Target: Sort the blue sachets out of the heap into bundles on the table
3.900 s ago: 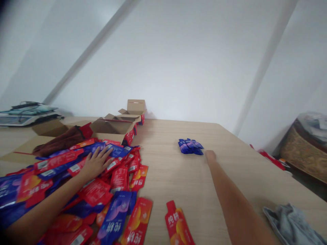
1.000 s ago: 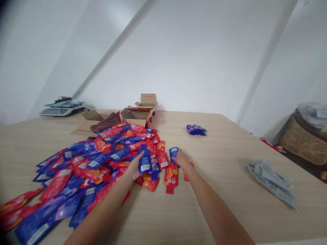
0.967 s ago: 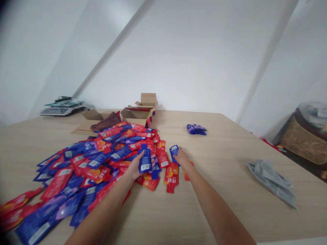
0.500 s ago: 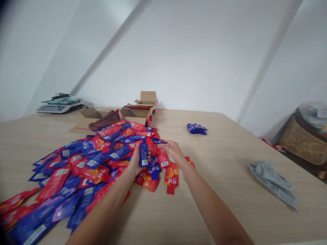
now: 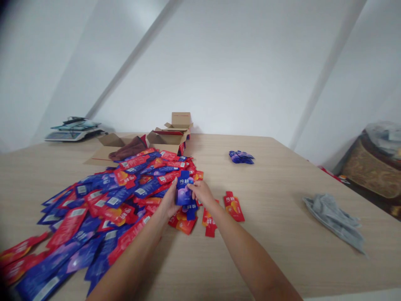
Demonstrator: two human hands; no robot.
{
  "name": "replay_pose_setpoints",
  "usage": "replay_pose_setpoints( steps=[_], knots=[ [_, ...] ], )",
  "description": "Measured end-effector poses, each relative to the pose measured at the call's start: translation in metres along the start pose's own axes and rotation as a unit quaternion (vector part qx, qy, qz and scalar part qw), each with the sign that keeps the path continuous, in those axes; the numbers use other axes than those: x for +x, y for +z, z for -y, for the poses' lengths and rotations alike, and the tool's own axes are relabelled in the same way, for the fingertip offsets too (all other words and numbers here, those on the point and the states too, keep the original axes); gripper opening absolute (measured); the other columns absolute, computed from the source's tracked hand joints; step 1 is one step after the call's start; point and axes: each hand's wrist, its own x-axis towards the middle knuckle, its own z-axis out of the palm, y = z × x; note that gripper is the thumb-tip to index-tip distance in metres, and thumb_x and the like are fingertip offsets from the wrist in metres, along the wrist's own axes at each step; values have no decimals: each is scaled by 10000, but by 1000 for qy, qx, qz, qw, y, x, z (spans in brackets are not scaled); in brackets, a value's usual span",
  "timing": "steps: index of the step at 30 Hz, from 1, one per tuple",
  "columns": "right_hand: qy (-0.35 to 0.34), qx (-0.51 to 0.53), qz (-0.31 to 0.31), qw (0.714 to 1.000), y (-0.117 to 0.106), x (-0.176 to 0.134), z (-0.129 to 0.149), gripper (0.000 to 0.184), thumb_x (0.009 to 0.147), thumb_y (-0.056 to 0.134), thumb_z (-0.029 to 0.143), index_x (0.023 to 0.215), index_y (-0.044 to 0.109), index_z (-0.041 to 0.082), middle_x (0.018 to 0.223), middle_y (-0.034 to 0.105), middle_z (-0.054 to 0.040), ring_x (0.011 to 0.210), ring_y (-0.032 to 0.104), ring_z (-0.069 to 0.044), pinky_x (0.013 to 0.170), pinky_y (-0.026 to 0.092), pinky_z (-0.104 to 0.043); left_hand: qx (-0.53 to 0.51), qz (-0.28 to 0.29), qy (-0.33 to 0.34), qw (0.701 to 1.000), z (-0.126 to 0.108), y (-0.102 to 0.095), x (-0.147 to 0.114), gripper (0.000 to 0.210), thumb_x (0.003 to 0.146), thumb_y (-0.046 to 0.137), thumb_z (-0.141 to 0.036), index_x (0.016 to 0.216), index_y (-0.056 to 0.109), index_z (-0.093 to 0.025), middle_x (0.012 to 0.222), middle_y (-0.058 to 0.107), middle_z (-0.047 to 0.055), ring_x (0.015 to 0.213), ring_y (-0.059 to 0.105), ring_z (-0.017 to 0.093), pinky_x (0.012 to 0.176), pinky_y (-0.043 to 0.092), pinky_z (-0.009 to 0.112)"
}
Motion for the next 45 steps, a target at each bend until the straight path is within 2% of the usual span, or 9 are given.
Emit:
replay_pose_setpoints(
  steps=[6,11,15,19,23,28,36,43,45],
  knots=[
    [-12,-130,-28,991,1,-3,-7,230,897,334,354,957,494,200,576,605,33,447,544,-113,467,384,-212,6,-74,52,996,-9,-20,2,165,759,585,-147,906,619,-80,758,693,81,634,666,167,632,548,273],
    [-109,-458,-17,882,14,-33,-25,492,707,635,479,1062,555,147,1081,607,-157,1015,556,-268,831,431,-359,-33,-100,34,994,-17,-33,2,191,819,485,-203,899,609,-82,786,694,97,663,675,169,652,569,298],
    [-118,-550,-47,826,35,-43,-34,504,757,598,319,1193,512,80,1169,559,-238,1077,517,-312,883,411,-414,-35,-91,12,995,-15,-38,2,158,816,509,-207,851,597,-80,719,671,80,582,651,148,597,567,280],
    [-80,-565,-51,820,19,-32,-31,370,811,393,78,1137,563,120,997,658,-162,870,616,-224,767,458,-342,-30,-88,9,996,-11,-41,1,230,834,553,-302,906,596,-88,788,671,83,624,660,145,643,568,289],
    [-77,-555,-90,823,-39,-21,-4,323,845,366,131,1039,620,178,884,679,-132,819,621,-229,747,455,-363,-5,-98,19,995,-8,-42,1,299,821,586,-387,928,590,-108,804,663,76,622,660,148,657,569,314],
    [-267,-387,-114,875,-76,-15,37,352,680,407,25,700,686,238,1125,633,-11,1131,489,-201,985,343,-399,-22,-66,4,998,-5,-29,0,352,795,603,-449,903,589,-114,787,670,86,656,662,178,717,564,401],
    [-255,-157,-46,953,6,23,-4,412,702,390,37,830,717,251,1265,552,3,1191,461,-161,1023,341,-355,-43,21,-57,997,2,-20,-11,336,828,582,-368,995,619,-78,863,698,130,746,679,216,778,546,395],
    [-236,-196,-125,944,52,63,-9,588,743,348,22,1292,478,191,1308,516,-68,1216,442,-177,1040,327,-380,-81,-103,86,988,-34,-42,-16,226,794,598,-202,991,628,-96,844,701,88,708,677,172,728,561,306],
    [-278,-242,-79,926,69,68,-7,556,741,426,50,1280,487,169,1306,521,-80,1224,435,-204,1053,305,-376,-93,-173,175,965,-46,-46,-18,200,790,598,-194,979,629,-138,824,700,45,697,672,151,721,561,291]
  ],
)
